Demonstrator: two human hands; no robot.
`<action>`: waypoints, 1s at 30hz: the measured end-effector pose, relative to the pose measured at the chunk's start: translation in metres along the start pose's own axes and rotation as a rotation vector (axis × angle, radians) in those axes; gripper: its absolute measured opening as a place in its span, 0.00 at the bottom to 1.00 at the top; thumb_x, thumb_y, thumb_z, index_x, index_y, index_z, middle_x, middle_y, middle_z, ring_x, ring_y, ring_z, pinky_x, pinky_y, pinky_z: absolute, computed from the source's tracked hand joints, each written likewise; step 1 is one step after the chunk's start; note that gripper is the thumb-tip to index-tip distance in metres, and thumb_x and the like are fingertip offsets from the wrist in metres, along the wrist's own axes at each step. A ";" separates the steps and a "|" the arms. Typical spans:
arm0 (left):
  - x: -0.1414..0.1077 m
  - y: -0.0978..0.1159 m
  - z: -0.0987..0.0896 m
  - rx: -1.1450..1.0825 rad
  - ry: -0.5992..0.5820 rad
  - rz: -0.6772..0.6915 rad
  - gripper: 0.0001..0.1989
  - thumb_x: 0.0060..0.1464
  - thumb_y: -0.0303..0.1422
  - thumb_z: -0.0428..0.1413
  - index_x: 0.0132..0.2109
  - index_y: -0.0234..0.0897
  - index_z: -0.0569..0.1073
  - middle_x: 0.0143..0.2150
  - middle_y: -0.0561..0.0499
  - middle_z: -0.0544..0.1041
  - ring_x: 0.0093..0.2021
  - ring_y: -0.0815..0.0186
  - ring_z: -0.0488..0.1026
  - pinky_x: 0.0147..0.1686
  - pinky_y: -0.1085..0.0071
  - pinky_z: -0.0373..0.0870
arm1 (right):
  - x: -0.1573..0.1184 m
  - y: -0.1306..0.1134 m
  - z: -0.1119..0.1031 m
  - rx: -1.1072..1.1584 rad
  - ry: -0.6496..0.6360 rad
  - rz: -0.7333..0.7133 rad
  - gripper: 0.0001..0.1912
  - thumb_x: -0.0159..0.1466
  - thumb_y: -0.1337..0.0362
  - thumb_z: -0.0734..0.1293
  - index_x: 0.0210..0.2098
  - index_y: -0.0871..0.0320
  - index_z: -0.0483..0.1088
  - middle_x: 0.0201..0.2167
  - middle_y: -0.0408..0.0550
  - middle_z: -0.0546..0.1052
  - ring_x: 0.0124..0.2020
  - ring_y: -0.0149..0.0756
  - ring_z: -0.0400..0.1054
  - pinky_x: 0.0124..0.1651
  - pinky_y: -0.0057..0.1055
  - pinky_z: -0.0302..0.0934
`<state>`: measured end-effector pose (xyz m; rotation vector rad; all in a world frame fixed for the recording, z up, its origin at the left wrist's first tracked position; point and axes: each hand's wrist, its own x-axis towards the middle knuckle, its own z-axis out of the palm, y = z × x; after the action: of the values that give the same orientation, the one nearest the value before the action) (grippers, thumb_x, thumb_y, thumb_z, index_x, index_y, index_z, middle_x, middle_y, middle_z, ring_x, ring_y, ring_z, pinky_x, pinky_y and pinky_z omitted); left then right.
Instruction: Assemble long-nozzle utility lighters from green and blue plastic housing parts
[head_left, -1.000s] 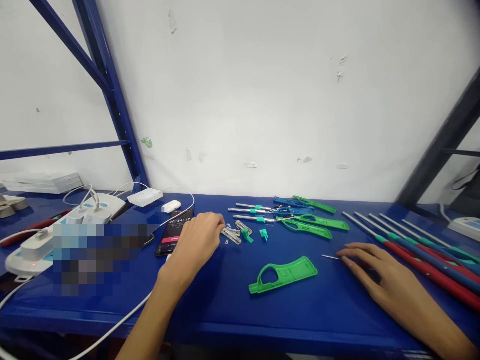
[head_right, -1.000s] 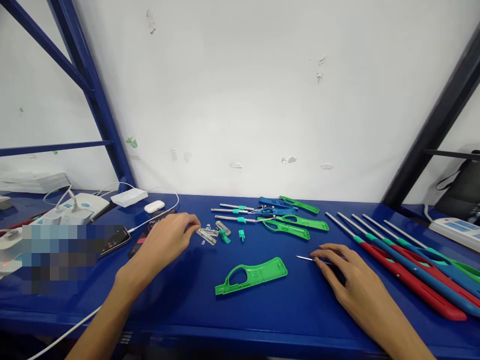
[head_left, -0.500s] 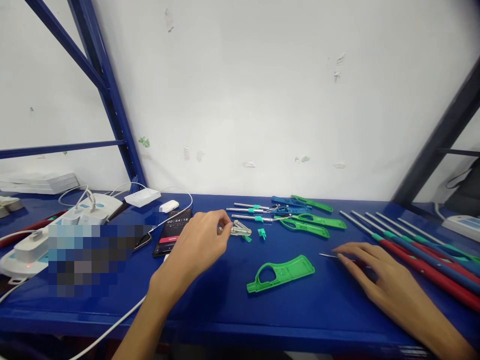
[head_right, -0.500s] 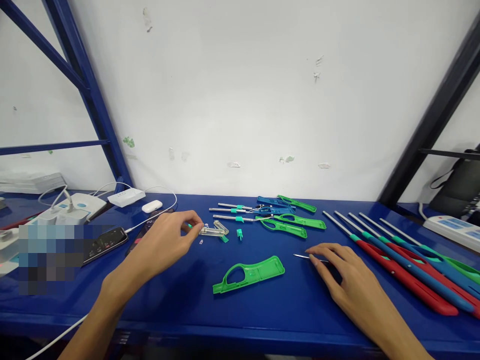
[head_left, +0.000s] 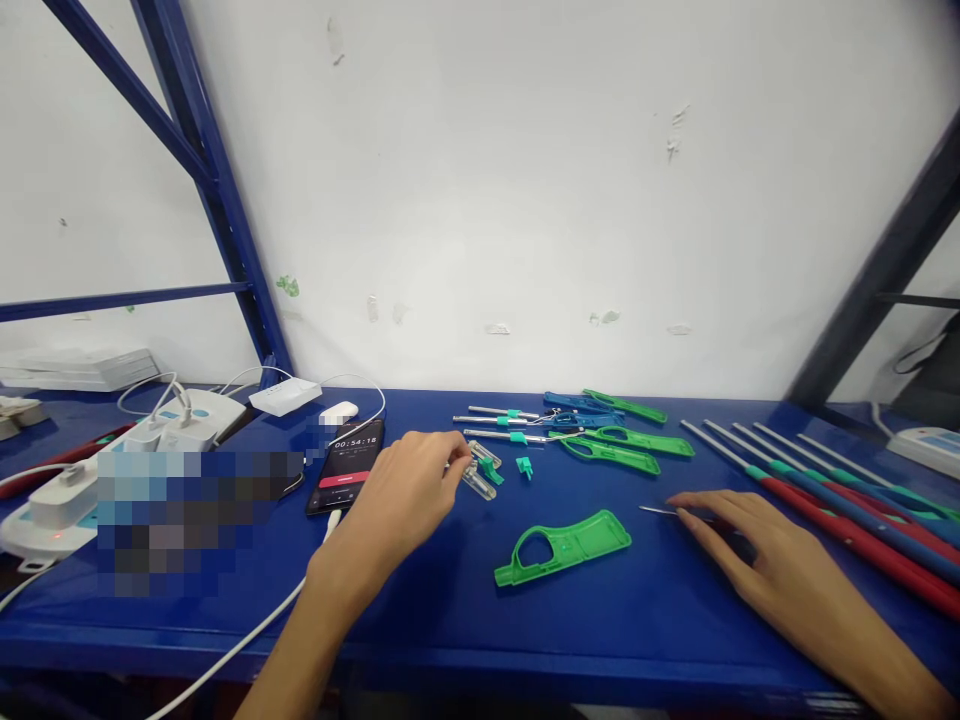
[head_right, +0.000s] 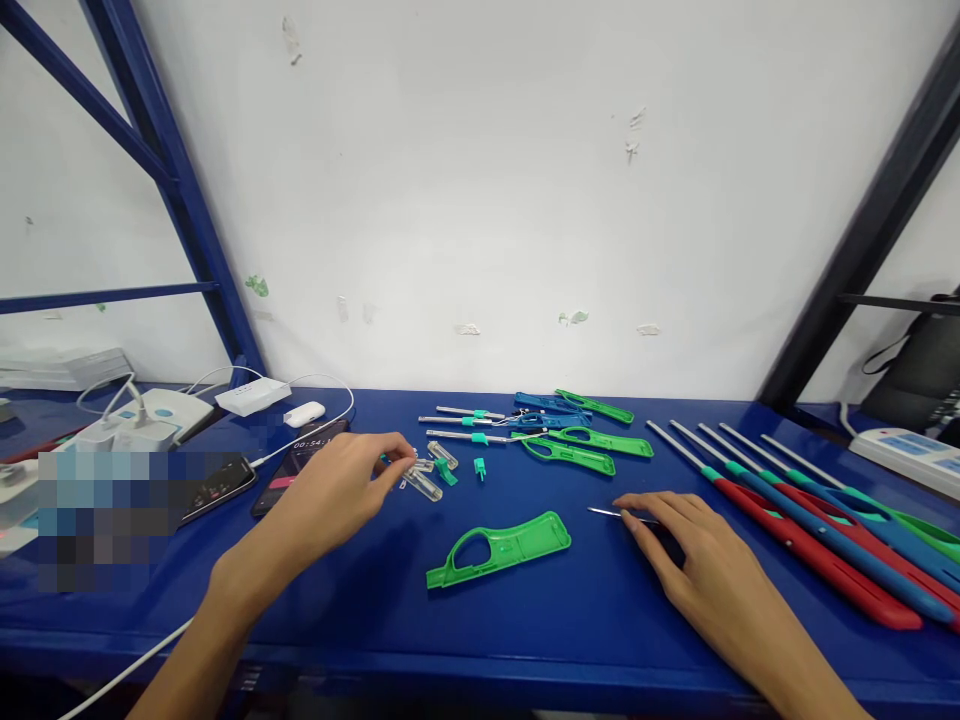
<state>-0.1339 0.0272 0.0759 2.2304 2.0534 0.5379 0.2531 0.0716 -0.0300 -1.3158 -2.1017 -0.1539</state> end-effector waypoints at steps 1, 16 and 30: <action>0.000 0.001 0.003 0.013 -0.018 -0.002 0.12 0.70 0.35 0.51 0.46 0.44 0.80 0.43 0.48 0.83 0.45 0.55 0.79 0.41 0.65 0.68 | 0.000 0.000 0.000 -0.001 -0.001 0.001 0.21 0.71 0.44 0.61 0.47 0.49 0.78 0.47 0.49 0.83 0.49 0.50 0.78 0.54 0.47 0.73; 0.001 -0.005 0.011 0.135 -0.185 -0.038 0.10 0.68 0.30 0.52 0.44 0.39 0.79 0.46 0.42 0.82 0.49 0.51 0.79 0.44 0.63 0.69 | 0.000 0.004 0.000 0.102 -0.076 -0.011 0.20 0.71 0.44 0.61 0.44 0.45 0.80 0.44 0.45 0.85 0.44 0.48 0.80 0.48 0.44 0.76; 0.008 -0.012 0.025 0.206 -0.167 -0.048 0.09 0.69 0.31 0.54 0.52 0.39 0.75 0.52 0.41 0.74 0.51 0.49 0.78 0.46 0.61 0.70 | -0.002 0.005 0.003 0.107 -0.088 0.032 0.20 0.70 0.41 0.62 0.46 0.44 0.79 0.46 0.45 0.84 0.47 0.50 0.79 0.51 0.48 0.73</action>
<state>-0.1373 0.0413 0.0513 2.2365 2.1553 0.1356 0.2564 0.0736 -0.0345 -1.3129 -2.1300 0.0304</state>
